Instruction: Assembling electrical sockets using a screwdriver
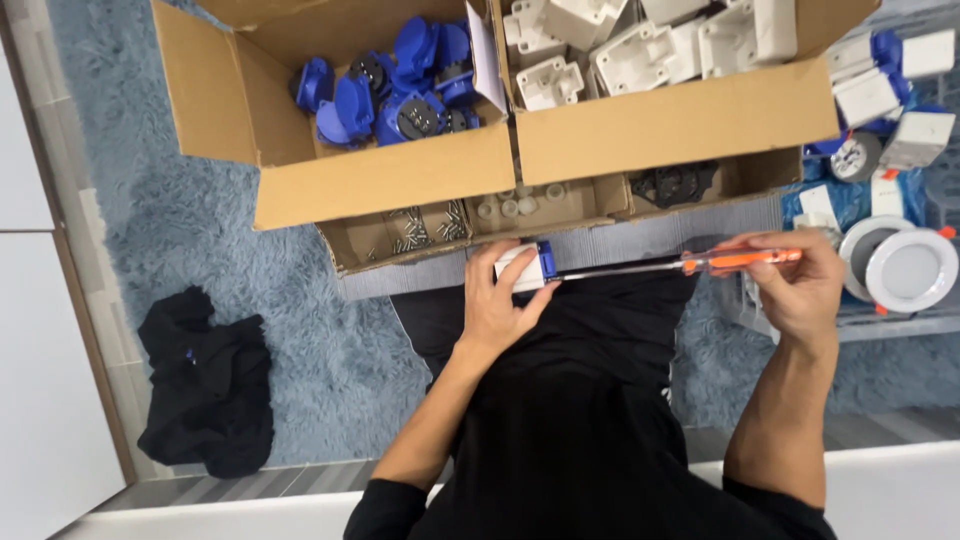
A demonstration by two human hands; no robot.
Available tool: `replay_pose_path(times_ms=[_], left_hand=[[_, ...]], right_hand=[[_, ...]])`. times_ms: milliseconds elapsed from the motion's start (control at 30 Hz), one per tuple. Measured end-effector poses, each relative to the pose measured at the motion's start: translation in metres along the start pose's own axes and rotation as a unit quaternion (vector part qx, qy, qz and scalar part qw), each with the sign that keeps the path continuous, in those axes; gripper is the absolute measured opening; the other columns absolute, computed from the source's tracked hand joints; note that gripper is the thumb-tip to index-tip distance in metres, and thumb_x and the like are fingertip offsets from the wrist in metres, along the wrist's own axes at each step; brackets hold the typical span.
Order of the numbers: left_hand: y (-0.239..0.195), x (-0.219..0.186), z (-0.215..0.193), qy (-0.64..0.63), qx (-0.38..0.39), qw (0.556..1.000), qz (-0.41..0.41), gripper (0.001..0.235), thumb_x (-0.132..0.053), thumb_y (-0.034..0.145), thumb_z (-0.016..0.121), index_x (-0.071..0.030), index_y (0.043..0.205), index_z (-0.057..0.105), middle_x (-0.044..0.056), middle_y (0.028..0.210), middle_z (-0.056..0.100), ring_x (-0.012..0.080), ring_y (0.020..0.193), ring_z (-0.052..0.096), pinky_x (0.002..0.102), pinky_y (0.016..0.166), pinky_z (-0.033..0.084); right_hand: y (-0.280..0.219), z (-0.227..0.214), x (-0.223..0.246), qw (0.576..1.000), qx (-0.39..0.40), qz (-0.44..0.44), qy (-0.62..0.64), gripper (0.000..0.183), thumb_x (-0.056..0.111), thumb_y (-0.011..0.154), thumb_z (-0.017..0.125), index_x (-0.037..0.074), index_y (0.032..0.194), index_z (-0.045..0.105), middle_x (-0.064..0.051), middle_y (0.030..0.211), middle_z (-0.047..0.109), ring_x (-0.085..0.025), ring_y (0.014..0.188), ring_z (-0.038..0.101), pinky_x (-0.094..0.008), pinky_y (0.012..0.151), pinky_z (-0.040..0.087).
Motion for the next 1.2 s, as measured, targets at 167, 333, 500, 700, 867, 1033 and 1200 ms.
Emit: replay_pose_path(times_ms=[167,333,500,700,867,1033,1200], left_hand=[[-0.005,0.004,0.004,-0.004,0.008,1.000,-0.005,0.057,-0.035,0.095,0.092,-0.016,0.141,0.064,0.014,0.139,0.060,0.0351,0.125,0.066,0.049,0.105,0.054],[-0.009,0.004,0.005,-0.002,0.011,1.000,-0.010,0.057,-0.037,0.096,0.091,-0.018,0.143,0.063,0.013,0.139,0.060,0.0351,0.124,0.066,0.050,0.104,0.054],[-0.002,0.002,0.005,0.001,-0.005,1.000,0.001,0.056,-0.036,0.097,0.090,-0.018,0.142,0.062,0.013,0.139,0.060,0.0338,0.124,0.065,0.049,0.104,0.053],[-0.001,0.001,0.004,0.002,-0.002,1.000,0.006,0.057,-0.035,0.098,0.091,-0.018,0.143,0.060,0.014,0.139,0.060,0.0354,0.125,0.066,0.049,0.104,0.053],[-0.002,0.000,0.005,0.000,-0.004,1.000,0.012,0.058,-0.036,0.098,0.090,-0.018,0.144,0.060,0.015,0.138,0.060,0.0353,0.123,0.065,0.050,0.103,0.054],[-0.003,0.003,0.005,-0.001,0.002,1.000,0.009,0.060,-0.034,0.098,0.090,-0.020,0.146,0.057,0.014,0.140,0.059,0.0354,0.127,0.064,0.052,0.105,0.053],[-0.003,0.002,0.005,-0.005,0.017,1.000,0.007,0.060,-0.036,0.098,0.088,-0.017,0.146,0.056,0.016,0.139,0.060,0.0335,0.127,0.063,0.049,0.103,0.055]], right_hand=[[0.002,0.006,0.000,1.000,0.012,0.013,0.022,0.025,0.015,0.107,0.069,0.000,0.124,0.057,-0.034,0.118,0.070,-0.047,0.108,0.078,-0.051,0.085,0.074],[-0.001,0.005,-0.003,0.999,0.008,0.024,0.029,0.025,0.014,0.107,0.068,0.000,0.123,0.057,-0.035,0.116,0.069,-0.048,0.103,0.079,-0.052,0.083,0.074],[0.007,0.005,-0.002,0.999,0.012,0.021,0.041,0.019,0.010,0.109,0.066,0.001,0.124,0.059,-0.033,0.112,0.071,-0.048,0.105,0.079,-0.051,0.081,0.075],[0.005,0.002,-0.005,0.999,0.003,0.050,0.017,0.018,0.005,0.108,0.067,-0.003,0.121,0.058,-0.030,0.107,0.073,-0.043,0.086,0.080,-0.046,0.079,0.073],[0.008,0.003,0.004,0.995,0.013,0.100,-0.023,0.015,0.005,0.104,0.070,-0.004,0.113,0.062,-0.030,0.086,0.074,-0.038,0.073,0.081,-0.038,0.064,0.068],[0.011,0.014,0.015,0.990,0.035,0.131,-0.049,0.011,0.004,0.104,0.069,-0.006,0.110,0.066,-0.027,0.079,0.076,-0.032,0.062,0.078,-0.032,0.054,0.061],[0.009,0.009,0.007,0.990,0.046,0.119,-0.053,0.017,0.001,0.099,0.072,-0.005,0.115,0.068,-0.026,0.078,0.077,-0.027,0.061,0.075,-0.029,0.056,0.061]])
Point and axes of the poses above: each hand's wrist, its own y-axis towards the middle knuckle, its own z-axis out of the palm, x = y × z, the point moved 4 cm from there along y, towards the middle knuckle
